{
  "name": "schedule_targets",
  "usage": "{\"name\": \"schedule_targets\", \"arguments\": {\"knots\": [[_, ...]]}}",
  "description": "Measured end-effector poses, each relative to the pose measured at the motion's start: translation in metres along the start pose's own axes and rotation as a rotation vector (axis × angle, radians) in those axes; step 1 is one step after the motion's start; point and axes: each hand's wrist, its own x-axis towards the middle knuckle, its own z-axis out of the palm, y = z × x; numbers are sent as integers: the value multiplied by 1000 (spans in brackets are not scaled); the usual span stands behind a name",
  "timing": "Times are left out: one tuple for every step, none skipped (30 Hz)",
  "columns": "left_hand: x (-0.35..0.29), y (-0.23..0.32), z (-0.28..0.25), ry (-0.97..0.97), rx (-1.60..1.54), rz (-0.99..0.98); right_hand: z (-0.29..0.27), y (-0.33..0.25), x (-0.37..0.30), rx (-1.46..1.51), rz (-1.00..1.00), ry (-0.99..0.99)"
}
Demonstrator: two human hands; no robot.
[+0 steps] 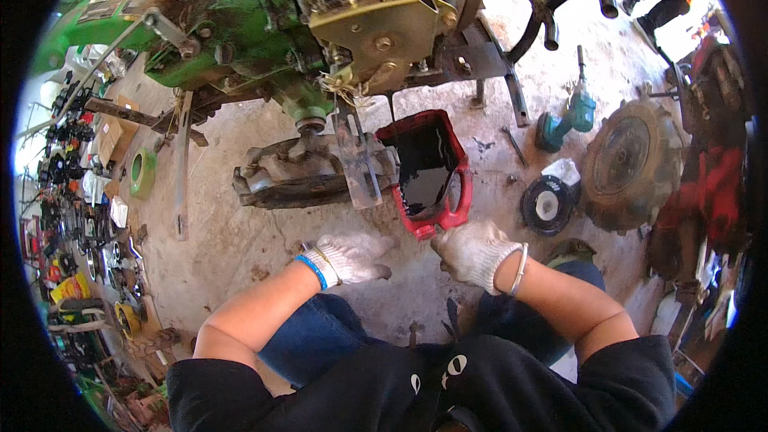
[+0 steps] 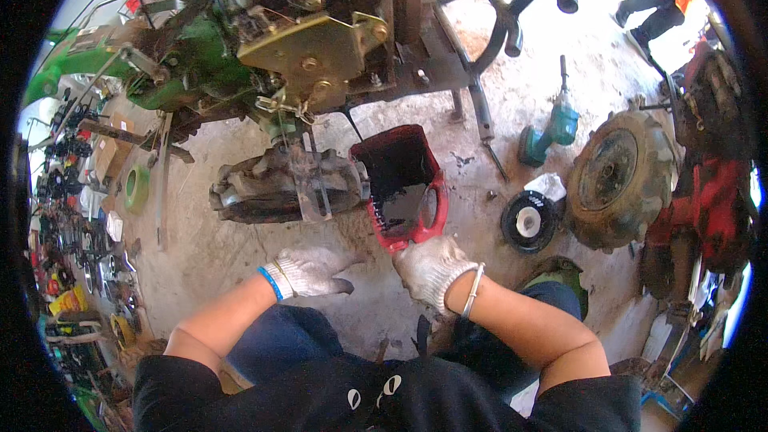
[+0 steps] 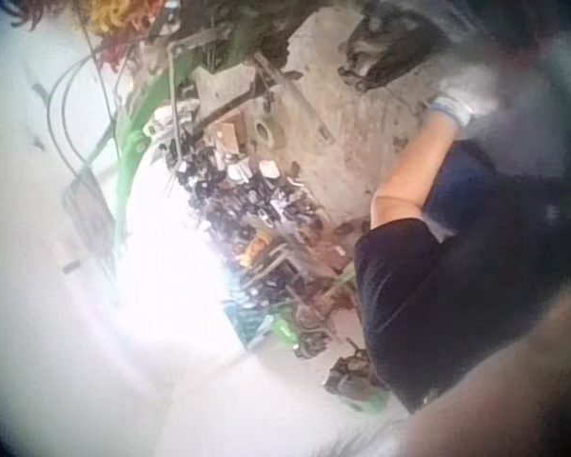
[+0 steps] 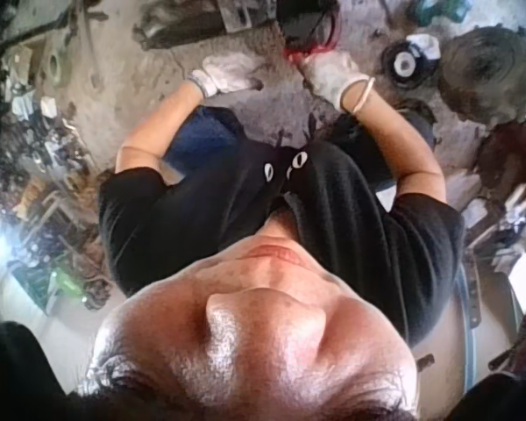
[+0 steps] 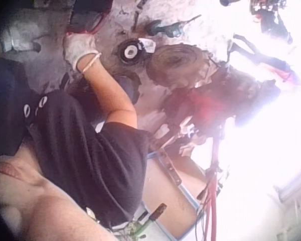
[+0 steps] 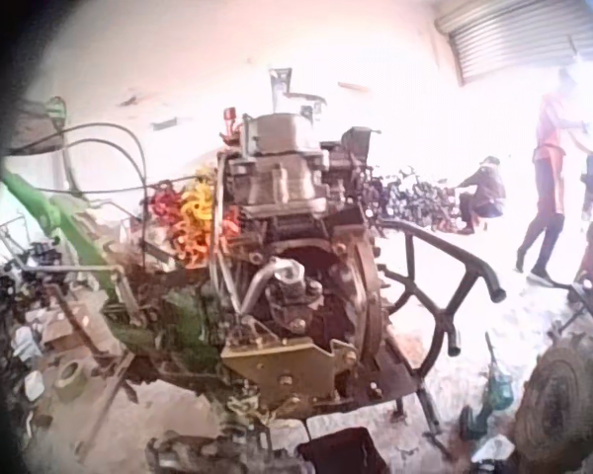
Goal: The person uses a cordless impact wrench to remove bolts from a small engine mounted on a green frame. They repeatedly position the tool, remove fasteners, and place them into a red oil container while sitting on the floor.
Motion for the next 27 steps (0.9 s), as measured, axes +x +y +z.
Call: {"name": "schedule_targets", "arguments": {"knots": [[2,-2,1,-23,-15,-21,-2,0,1,16,3,33],[5,-4,2,-42,-27,-41,-4,0,1,21,3,38],[6,-6,2,-33,-14,-29,-5,0,3,24,6,-14],[8,-7,2,-27,-22,-18,-6,0,4,42,6,-46],[8,-8,1,-3,-35,3,-6,0,5,19,-26,-38],[9,-8,0,8,-17,3,-6,1,5,21,-16,-49],[9,-8,-1,-16,2,-8,-5,2,6,33,-13,-17],[9,-7,-2,-18,-27,18,-4,4,6,42,-9,17],[8,-7,-4,-25,-35,33,-3,6,7,67,13,6],[8,-5,-5,-40,-32,29,-2,8,7,70,31,19],[7,-4,-6,-31,-34,48,-2,10,7,71,49,34],[6,-2,-7,-30,-29,47,-2,11,7,68,74,6],[4,0,-7,-32,-18,32,-3,13,8,33,99,-48],[2,1,-8,-33,-31,39,-3,14,7,36,107,-50],[1,3,-8,-38,-37,33,-4,14,7,39,115,-53],[0,3,-8,-42,-34,20,-4,14,6,41,128,-58],[0,4,-9,-44,-61,26,-5,13,7,39,113,-71],[-1,4,-9,-46,-78,27,-4,11,6,51,82,-46],[-1,4,-9,-59,-86,10,-4,9,6,61,56,-38],[-1,3,-8,-56,-107,26,-3,7,5,80,26,-17],[-1,3,-8,-64,-118,24,-2,5,5,104,28,-29],[-1,2,-8,-75,-108,8,-1,3,5,77,22,-26],[-1,1,-7,-68,-126,23,0,2,4,55,5,-9],[-1,1,-6,-64,-126,24,1,2,4,32,-13,14],[-1,0,-5,-53,-102,22,2,1,4,29,-6,26],[-2,0,-4,-41,-123,46,2,1,4,24,0,44],[-2,0,-4,-22,-121,66,2,1,4,18,5,63]]}}
